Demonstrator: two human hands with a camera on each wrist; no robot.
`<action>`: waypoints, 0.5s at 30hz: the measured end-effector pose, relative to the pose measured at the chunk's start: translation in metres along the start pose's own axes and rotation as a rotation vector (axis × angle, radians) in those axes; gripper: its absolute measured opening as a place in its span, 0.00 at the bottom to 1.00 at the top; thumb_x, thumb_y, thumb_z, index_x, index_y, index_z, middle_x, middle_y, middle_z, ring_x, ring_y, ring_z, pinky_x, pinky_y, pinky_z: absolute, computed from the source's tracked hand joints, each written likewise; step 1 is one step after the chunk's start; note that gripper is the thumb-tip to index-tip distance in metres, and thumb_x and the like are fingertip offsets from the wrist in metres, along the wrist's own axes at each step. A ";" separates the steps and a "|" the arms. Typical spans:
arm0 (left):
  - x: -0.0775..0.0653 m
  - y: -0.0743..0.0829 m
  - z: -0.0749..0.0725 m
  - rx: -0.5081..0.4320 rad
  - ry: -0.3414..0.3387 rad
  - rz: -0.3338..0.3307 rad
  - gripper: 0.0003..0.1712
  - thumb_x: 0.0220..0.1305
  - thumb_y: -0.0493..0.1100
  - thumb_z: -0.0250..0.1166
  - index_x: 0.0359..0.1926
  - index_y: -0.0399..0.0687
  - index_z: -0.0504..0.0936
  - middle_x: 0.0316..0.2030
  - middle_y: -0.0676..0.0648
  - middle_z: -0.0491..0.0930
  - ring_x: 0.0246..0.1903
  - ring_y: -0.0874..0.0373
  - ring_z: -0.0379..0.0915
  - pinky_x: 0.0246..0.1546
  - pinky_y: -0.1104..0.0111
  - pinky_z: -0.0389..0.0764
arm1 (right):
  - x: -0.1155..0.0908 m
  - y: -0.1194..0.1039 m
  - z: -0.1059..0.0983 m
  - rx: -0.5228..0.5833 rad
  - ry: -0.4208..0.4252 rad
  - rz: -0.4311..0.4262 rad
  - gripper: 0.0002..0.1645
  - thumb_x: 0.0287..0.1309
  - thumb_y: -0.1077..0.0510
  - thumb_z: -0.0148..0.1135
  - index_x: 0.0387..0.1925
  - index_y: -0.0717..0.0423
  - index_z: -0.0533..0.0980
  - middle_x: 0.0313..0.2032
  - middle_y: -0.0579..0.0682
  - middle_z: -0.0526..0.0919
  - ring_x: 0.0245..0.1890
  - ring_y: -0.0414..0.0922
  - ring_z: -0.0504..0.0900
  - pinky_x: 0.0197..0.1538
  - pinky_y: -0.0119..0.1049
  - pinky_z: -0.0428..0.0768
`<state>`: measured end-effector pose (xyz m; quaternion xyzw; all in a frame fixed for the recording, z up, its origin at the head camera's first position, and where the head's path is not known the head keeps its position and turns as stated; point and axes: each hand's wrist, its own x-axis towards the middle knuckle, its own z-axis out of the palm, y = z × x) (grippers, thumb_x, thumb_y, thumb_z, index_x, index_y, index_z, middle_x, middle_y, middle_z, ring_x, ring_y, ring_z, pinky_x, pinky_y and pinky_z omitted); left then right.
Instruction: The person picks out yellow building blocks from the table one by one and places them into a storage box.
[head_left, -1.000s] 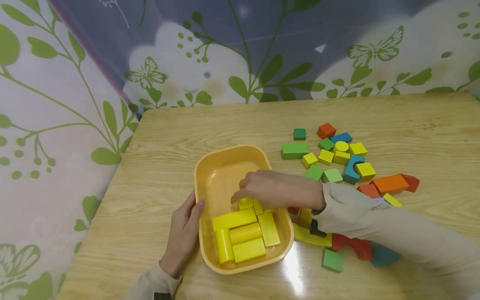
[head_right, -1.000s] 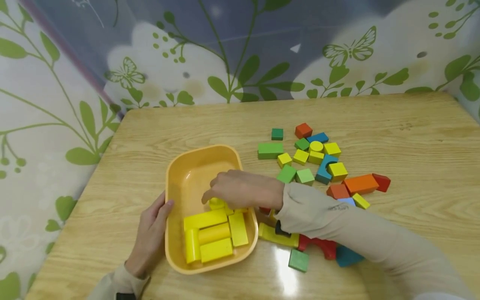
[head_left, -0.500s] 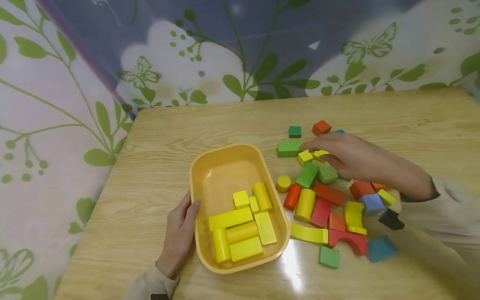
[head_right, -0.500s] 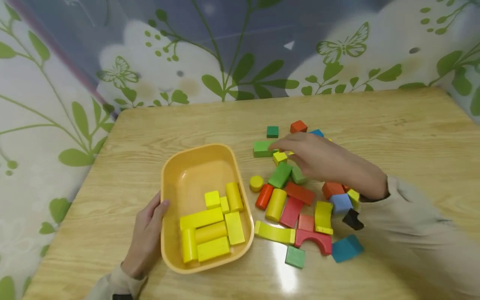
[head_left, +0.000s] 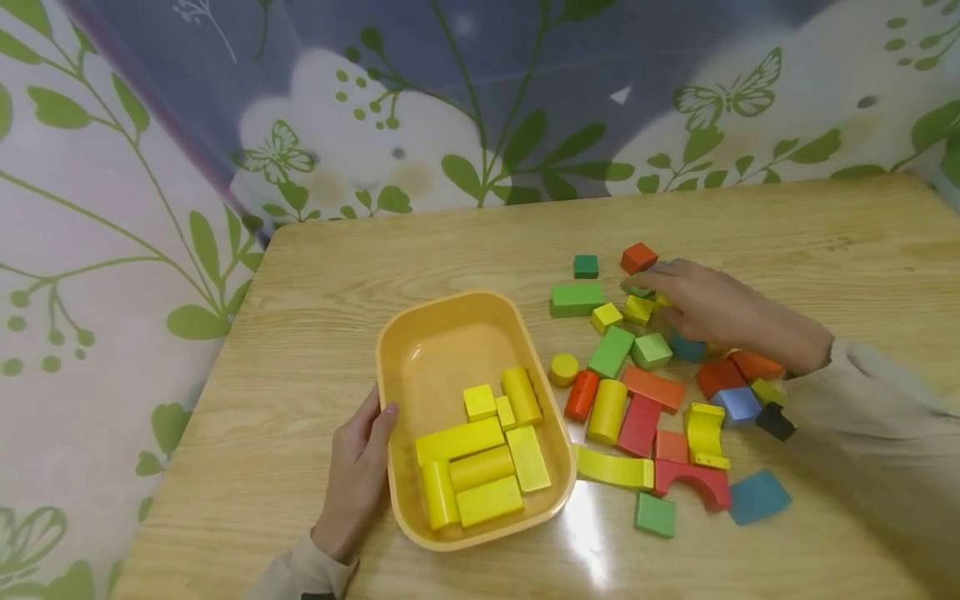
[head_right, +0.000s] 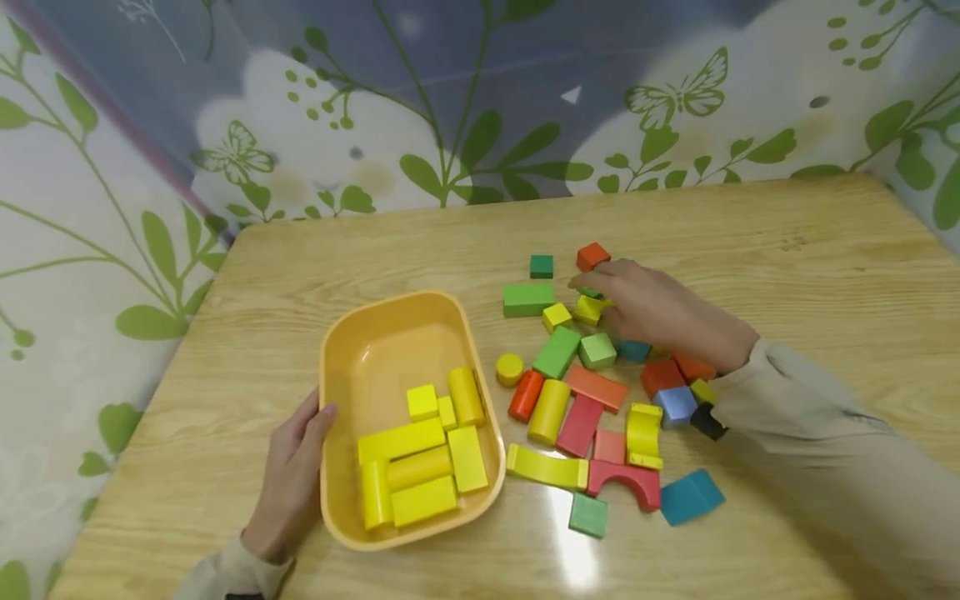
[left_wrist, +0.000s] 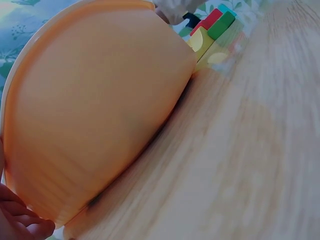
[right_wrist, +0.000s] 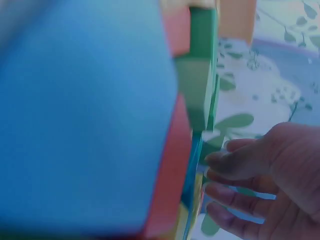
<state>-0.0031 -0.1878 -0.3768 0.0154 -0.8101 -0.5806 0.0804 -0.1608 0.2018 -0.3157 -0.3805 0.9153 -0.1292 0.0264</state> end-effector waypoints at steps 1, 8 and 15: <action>0.000 0.000 0.000 -0.003 -0.003 0.001 0.25 0.75 0.40 0.48 0.69 0.38 0.64 0.64 0.42 0.69 0.60 0.54 0.69 0.56 0.76 0.72 | 0.001 0.002 -0.001 -0.008 -0.001 0.008 0.28 0.51 0.75 0.64 0.56 0.64 0.74 0.53 0.64 0.78 0.51 0.63 0.75 0.51 0.58 0.77; 0.000 0.001 -0.001 0.009 -0.004 0.005 0.25 0.75 0.41 0.48 0.70 0.39 0.64 0.63 0.42 0.70 0.59 0.54 0.70 0.55 0.75 0.72 | 0.002 0.016 -0.002 -0.037 -0.020 0.062 0.24 0.46 0.77 0.65 0.48 0.63 0.80 0.49 0.62 0.80 0.51 0.64 0.71 0.50 0.58 0.76; 0.001 0.000 -0.002 0.020 -0.005 0.015 0.25 0.75 0.41 0.48 0.70 0.39 0.63 0.64 0.42 0.69 0.61 0.54 0.68 0.57 0.76 0.70 | 0.003 0.021 0.001 -0.118 0.030 0.038 0.11 0.48 0.70 0.70 0.37 0.63 0.82 0.48 0.64 0.78 0.48 0.63 0.73 0.48 0.57 0.78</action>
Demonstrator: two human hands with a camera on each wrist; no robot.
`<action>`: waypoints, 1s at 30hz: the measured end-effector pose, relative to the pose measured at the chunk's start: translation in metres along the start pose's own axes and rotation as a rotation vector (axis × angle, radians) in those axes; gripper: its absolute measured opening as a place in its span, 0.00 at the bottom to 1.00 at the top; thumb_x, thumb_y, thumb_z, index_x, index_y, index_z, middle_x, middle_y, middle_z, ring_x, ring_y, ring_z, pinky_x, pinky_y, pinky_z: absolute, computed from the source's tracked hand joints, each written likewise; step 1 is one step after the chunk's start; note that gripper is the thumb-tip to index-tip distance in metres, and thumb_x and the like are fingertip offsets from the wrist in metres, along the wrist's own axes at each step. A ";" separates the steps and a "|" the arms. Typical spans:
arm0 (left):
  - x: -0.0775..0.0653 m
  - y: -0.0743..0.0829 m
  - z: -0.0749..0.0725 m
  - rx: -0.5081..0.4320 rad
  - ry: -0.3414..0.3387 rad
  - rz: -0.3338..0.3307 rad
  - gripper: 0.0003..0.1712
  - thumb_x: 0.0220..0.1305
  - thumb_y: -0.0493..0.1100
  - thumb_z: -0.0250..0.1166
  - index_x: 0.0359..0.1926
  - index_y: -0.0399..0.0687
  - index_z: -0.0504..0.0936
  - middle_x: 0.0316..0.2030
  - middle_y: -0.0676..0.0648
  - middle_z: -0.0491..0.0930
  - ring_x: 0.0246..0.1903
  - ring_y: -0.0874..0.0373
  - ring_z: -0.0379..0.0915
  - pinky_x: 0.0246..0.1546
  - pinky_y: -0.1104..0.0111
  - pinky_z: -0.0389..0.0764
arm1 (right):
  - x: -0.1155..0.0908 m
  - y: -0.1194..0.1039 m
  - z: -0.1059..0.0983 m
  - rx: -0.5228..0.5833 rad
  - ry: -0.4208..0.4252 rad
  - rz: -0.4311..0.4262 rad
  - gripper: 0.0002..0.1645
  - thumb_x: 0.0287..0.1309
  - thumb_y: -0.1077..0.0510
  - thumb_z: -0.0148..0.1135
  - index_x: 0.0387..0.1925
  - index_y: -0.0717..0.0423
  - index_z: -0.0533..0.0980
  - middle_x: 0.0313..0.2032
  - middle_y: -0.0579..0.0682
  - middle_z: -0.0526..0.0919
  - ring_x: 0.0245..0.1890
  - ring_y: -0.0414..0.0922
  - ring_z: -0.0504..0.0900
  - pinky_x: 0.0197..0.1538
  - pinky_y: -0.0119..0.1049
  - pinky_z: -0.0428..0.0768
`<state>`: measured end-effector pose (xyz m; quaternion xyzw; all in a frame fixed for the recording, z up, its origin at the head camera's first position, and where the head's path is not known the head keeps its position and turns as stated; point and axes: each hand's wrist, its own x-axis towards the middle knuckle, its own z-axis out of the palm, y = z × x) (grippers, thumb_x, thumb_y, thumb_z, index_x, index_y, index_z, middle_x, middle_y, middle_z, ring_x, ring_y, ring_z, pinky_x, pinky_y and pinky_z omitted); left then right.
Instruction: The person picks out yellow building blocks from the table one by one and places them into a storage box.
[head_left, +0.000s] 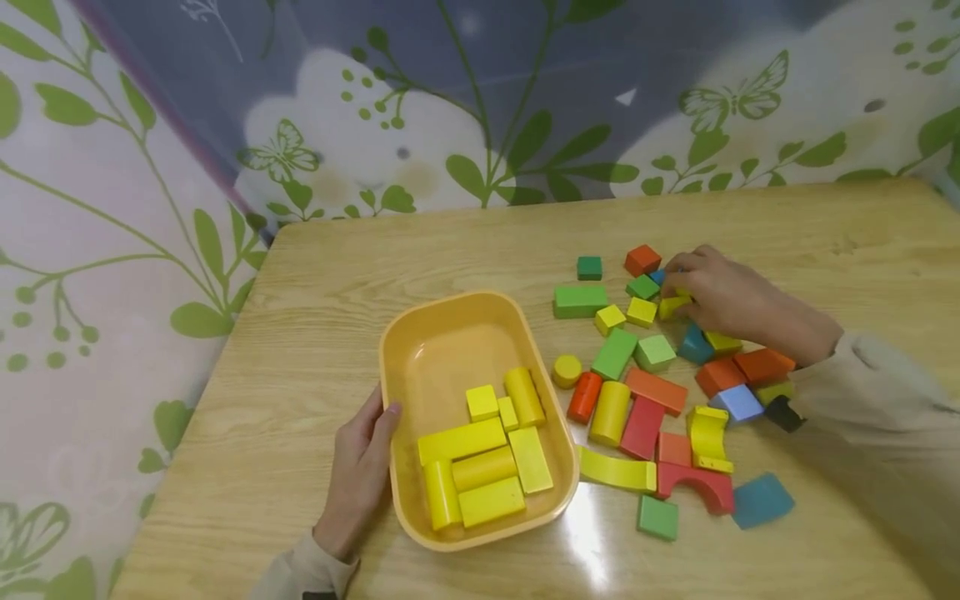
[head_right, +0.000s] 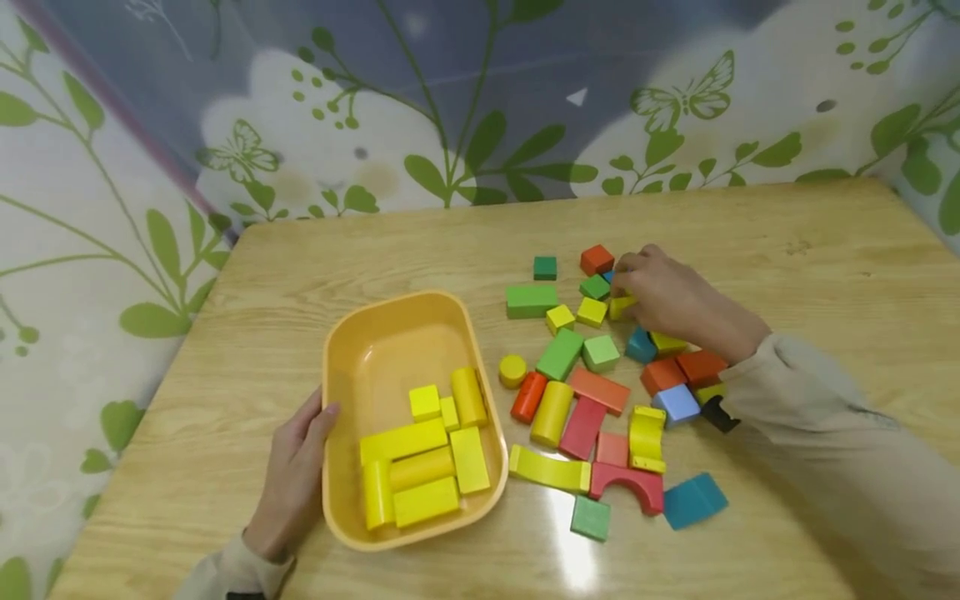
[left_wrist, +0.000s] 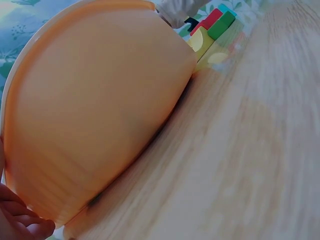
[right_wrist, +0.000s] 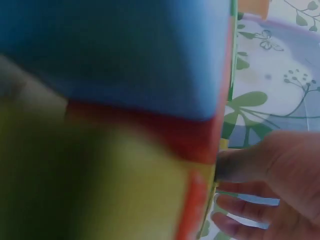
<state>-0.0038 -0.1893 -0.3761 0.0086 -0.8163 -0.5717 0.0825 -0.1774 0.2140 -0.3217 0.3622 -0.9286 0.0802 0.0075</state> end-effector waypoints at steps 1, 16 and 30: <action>0.000 0.000 0.000 -0.001 -0.001 0.001 0.25 0.75 0.41 0.48 0.70 0.39 0.64 0.64 0.42 0.69 0.61 0.54 0.68 0.57 0.76 0.70 | 0.001 -0.002 0.000 -0.004 0.019 -0.014 0.11 0.48 0.70 0.71 0.37 0.62 0.82 0.48 0.63 0.78 0.47 0.62 0.73 0.46 0.56 0.79; -0.002 -0.001 -0.002 -0.005 0.001 0.015 0.25 0.75 0.40 0.48 0.69 0.38 0.64 0.64 0.41 0.69 0.61 0.53 0.68 0.57 0.76 0.70 | 0.059 -0.120 -0.019 0.117 0.129 -0.571 0.23 0.49 0.81 0.61 0.42 0.57 0.81 0.42 0.54 0.80 0.37 0.47 0.81 0.36 0.33 0.83; 0.000 -0.002 -0.001 0.001 -0.004 0.021 0.25 0.75 0.42 0.48 0.69 0.41 0.65 0.64 0.44 0.70 0.61 0.55 0.68 0.59 0.73 0.69 | 0.078 -0.153 0.014 0.130 -0.093 -0.584 0.17 0.61 0.73 0.56 0.42 0.53 0.84 0.39 0.50 0.82 0.35 0.44 0.79 0.39 0.33 0.83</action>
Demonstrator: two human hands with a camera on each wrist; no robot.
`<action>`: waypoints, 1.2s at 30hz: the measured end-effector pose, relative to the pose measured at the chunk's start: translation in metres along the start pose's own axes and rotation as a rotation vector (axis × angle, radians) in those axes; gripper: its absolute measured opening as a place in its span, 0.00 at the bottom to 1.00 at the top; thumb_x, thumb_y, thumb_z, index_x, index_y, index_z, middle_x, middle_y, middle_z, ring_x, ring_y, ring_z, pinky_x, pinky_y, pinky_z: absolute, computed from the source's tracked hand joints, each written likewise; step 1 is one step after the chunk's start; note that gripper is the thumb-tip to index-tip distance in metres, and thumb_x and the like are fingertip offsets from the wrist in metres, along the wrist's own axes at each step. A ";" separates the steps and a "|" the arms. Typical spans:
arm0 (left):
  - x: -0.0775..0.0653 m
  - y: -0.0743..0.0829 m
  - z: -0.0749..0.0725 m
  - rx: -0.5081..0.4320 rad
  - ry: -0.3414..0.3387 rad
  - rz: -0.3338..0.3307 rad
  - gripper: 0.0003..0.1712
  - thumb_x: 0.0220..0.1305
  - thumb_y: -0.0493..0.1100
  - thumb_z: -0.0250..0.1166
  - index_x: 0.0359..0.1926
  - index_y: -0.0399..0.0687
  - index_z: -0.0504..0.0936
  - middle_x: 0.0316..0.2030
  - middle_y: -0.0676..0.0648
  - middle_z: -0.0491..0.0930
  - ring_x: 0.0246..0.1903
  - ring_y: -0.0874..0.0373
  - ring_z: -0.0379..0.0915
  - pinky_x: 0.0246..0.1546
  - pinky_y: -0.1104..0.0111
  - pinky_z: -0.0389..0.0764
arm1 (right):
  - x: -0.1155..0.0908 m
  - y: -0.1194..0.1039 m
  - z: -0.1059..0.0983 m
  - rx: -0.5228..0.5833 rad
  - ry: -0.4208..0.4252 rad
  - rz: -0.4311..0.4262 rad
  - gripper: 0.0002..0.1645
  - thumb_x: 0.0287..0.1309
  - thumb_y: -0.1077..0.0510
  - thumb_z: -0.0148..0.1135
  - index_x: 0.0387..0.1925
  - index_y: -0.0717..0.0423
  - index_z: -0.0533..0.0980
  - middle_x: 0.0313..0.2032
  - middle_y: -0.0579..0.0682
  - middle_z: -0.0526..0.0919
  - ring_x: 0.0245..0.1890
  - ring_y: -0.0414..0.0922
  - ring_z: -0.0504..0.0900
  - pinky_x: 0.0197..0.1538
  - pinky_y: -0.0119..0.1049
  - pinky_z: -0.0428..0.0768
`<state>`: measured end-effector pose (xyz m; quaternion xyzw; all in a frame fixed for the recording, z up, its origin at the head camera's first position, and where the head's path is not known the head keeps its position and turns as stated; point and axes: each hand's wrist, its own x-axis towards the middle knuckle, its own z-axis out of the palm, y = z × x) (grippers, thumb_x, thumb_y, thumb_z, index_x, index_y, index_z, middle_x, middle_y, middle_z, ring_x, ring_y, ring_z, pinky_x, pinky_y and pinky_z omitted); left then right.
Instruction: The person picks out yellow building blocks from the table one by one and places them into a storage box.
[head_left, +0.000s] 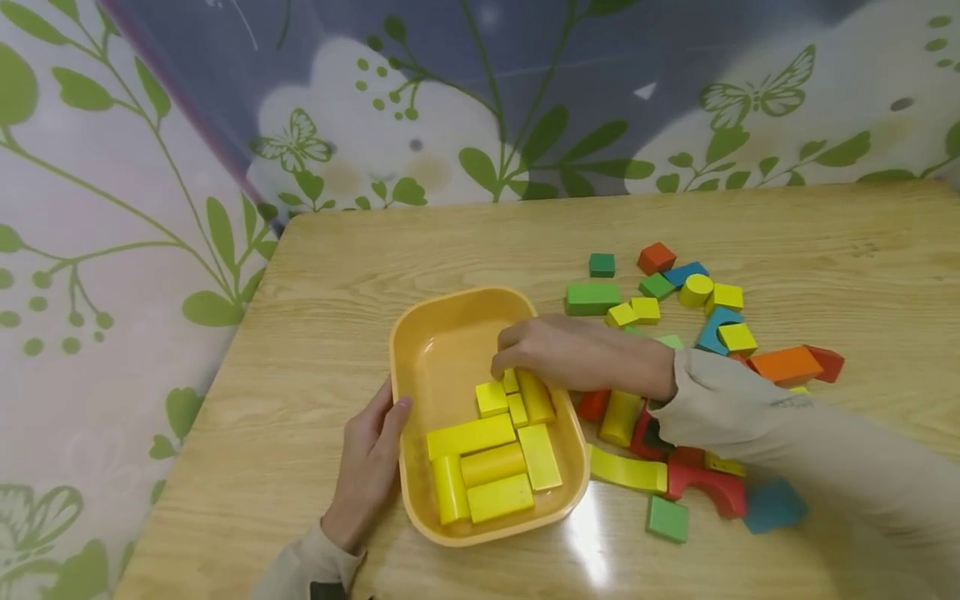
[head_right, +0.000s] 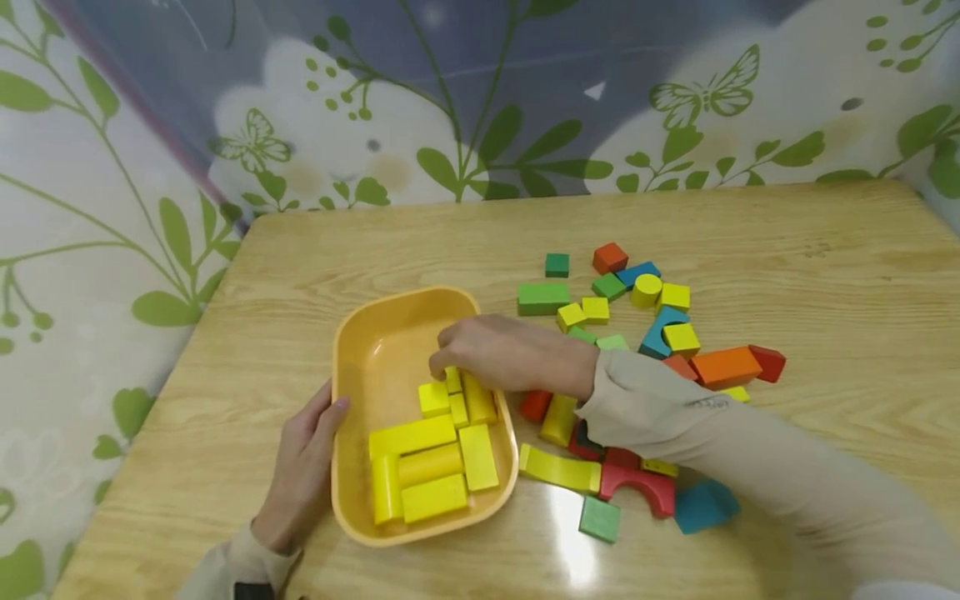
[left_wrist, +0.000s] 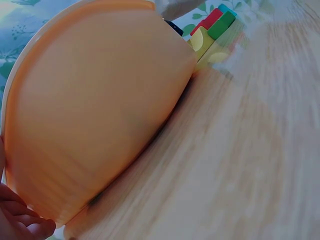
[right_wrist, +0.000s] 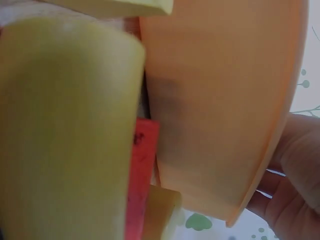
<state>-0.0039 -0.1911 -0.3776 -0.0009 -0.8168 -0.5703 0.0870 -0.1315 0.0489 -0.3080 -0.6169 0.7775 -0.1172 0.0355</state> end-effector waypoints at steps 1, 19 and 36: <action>0.000 0.000 0.000 0.000 0.001 0.002 0.25 0.75 0.42 0.49 0.69 0.41 0.65 0.64 0.44 0.70 0.61 0.55 0.68 0.59 0.74 0.70 | 0.000 0.000 0.000 0.002 -0.006 0.005 0.17 0.61 0.73 0.56 0.42 0.53 0.83 0.38 0.50 0.82 0.35 0.44 0.80 0.39 0.33 0.83; -0.001 0.000 0.000 0.011 -0.003 -0.031 0.25 0.75 0.43 0.48 0.69 0.43 0.65 0.63 0.45 0.71 0.59 0.57 0.70 0.58 0.74 0.71 | -0.039 0.025 -0.023 -0.016 0.298 0.199 0.21 0.54 0.79 0.58 0.48 0.62 0.79 0.44 0.56 0.83 0.46 0.55 0.79 0.48 0.48 0.81; 0.000 0.001 0.000 -0.002 -0.012 -0.042 0.26 0.75 0.42 0.48 0.70 0.40 0.63 0.64 0.44 0.69 0.61 0.56 0.69 0.58 0.70 0.71 | -0.156 0.091 -0.021 0.002 0.008 0.752 0.20 0.52 0.72 0.65 0.49 0.64 0.78 0.43 0.60 0.81 0.39 0.55 0.79 0.42 0.54 0.81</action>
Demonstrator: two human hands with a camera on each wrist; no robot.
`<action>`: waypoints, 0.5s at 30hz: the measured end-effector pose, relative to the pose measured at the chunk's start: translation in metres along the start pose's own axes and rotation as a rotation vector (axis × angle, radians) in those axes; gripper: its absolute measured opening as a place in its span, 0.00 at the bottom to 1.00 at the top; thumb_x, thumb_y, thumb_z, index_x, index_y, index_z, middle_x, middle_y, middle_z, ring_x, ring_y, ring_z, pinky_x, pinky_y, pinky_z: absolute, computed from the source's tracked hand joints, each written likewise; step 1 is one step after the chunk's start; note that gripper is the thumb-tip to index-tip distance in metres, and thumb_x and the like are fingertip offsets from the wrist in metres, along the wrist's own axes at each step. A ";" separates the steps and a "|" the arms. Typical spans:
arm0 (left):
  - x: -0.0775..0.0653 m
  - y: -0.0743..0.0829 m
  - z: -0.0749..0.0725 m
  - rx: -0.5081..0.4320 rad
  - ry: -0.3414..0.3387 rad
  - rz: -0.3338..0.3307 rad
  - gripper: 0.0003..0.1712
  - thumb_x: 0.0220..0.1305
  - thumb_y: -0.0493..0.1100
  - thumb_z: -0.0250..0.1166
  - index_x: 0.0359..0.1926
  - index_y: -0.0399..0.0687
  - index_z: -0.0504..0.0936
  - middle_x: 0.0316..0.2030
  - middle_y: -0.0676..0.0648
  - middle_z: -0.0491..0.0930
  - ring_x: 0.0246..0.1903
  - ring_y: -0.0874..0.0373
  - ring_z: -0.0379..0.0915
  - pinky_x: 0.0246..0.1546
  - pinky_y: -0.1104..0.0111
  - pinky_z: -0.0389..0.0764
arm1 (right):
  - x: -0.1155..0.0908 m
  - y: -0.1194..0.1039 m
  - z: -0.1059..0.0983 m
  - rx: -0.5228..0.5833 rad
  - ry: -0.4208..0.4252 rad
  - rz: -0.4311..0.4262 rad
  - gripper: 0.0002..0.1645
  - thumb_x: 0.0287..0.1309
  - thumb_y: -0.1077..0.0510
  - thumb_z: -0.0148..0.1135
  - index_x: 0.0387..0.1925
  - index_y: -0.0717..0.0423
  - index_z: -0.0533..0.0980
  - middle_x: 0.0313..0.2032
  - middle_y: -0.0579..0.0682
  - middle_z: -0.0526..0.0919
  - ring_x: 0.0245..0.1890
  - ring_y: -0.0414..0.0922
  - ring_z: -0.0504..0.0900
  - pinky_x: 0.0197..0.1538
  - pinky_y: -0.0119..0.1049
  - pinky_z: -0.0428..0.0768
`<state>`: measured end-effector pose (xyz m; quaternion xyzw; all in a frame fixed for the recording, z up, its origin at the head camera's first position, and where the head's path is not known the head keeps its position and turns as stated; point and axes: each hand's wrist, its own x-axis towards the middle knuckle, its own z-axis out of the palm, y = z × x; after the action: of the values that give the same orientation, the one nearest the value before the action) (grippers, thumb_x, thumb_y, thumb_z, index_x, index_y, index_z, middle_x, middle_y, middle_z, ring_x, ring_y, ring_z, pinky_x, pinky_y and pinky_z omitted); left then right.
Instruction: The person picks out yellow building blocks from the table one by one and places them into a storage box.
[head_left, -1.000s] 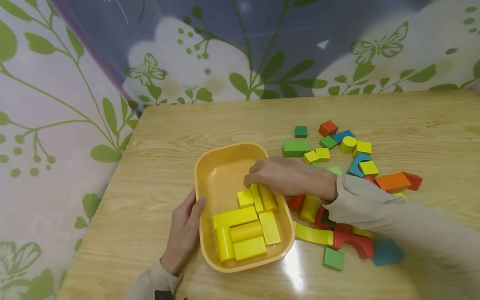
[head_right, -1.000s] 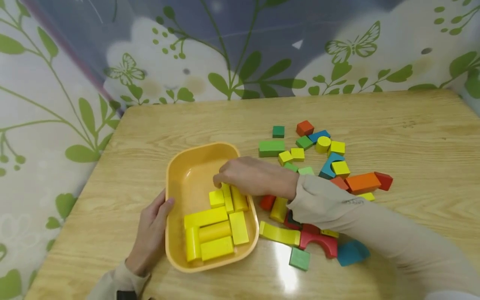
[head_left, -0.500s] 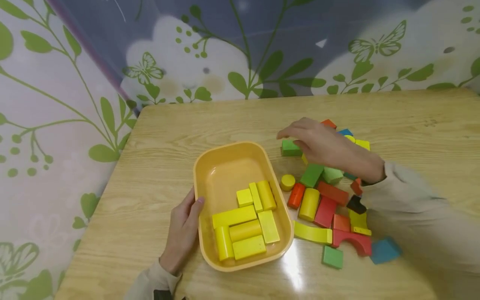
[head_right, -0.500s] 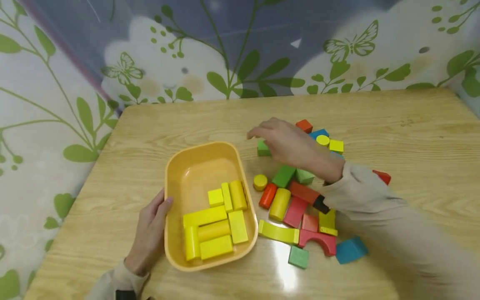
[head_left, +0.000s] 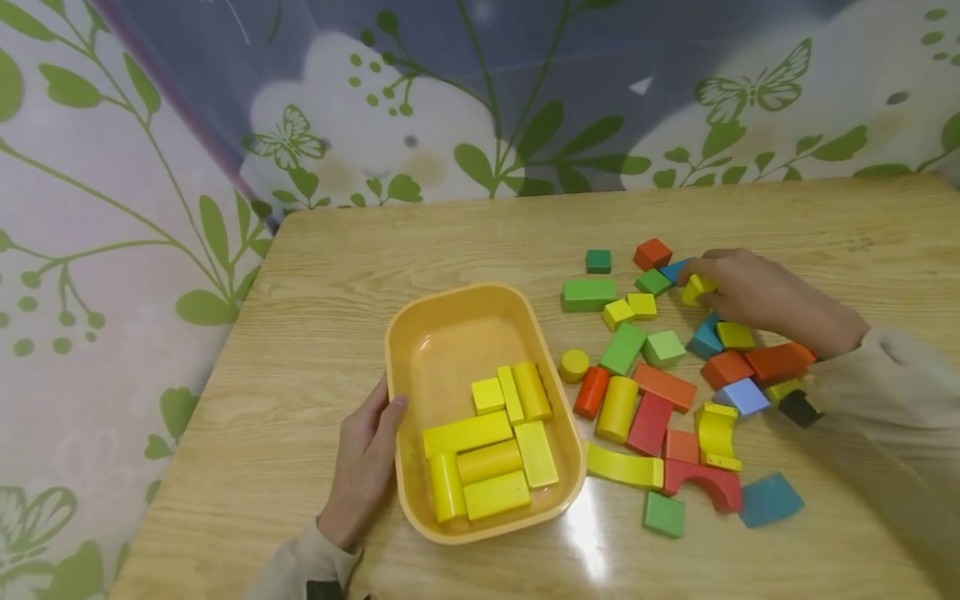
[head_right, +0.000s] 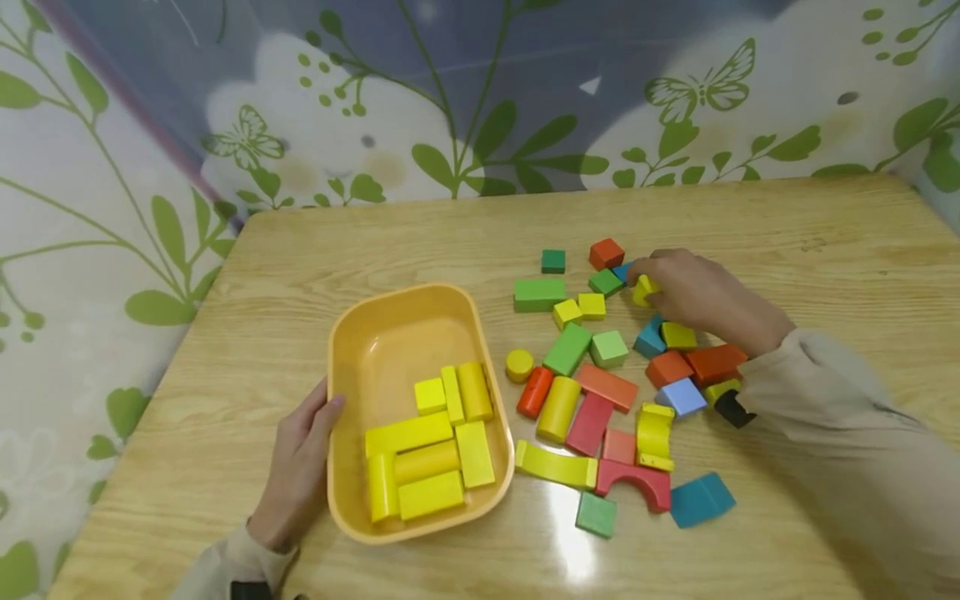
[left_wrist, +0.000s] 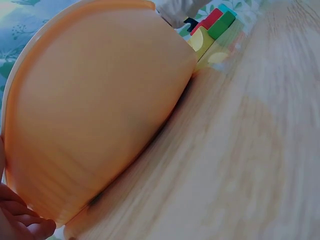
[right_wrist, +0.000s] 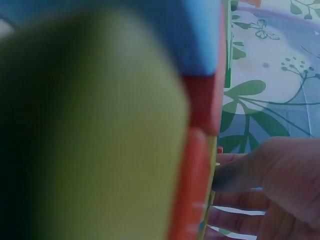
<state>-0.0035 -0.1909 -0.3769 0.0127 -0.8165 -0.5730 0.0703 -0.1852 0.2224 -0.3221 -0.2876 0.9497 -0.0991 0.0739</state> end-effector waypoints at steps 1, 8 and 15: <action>0.000 0.000 0.000 -0.001 0.000 0.000 0.26 0.75 0.42 0.48 0.70 0.41 0.64 0.64 0.44 0.69 0.60 0.56 0.69 0.58 0.69 0.71 | 0.001 -0.001 0.000 -0.004 0.012 -0.011 0.19 0.52 0.71 0.66 0.48 0.64 0.78 0.41 0.59 0.81 0.38 0.53 0.79 0.41 0.52 0.82; -0.002 -0.001 -0.001 0.014 0.009 0.015 0.25 0.75 0.43 0.48 0.70 0.42 0.65 0.64 0.45 0.70 0.60 0.57 0.68 0.58 0.73 0.70 | 0.013 -0.042 -0.018 0.005 0.180 -0.123 0.18 0.56 0.70 0.65 0.49 0.63 0.78 0.38 0.59 0.80 0.31 0.50 0.77 0.33 0.46 0.80; -0.001 -0.001 -0.001 -0.005 0.011 0.037 0.25 0.75 0.42 0.49 0.69 0.43 0.66 0.63 0.45 0.70 0.61 0.57 0.68 0.58 0.76 0.70 | 0.035 -0.117 -0.018 0.071 0.247 -0.393 0.17 0.59 0.62 0.65 0.50 0.60 0.78 0.39 0.54 0.80 0.32 0.47 0.78 0.34 0.39 0.80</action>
<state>-0.0029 -0.1925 -0.3777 0.0006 -0.8148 -0.5735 0.0854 -0.1552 0.1105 -0.2809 -0.4500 0.8732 -0.1795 -0.0533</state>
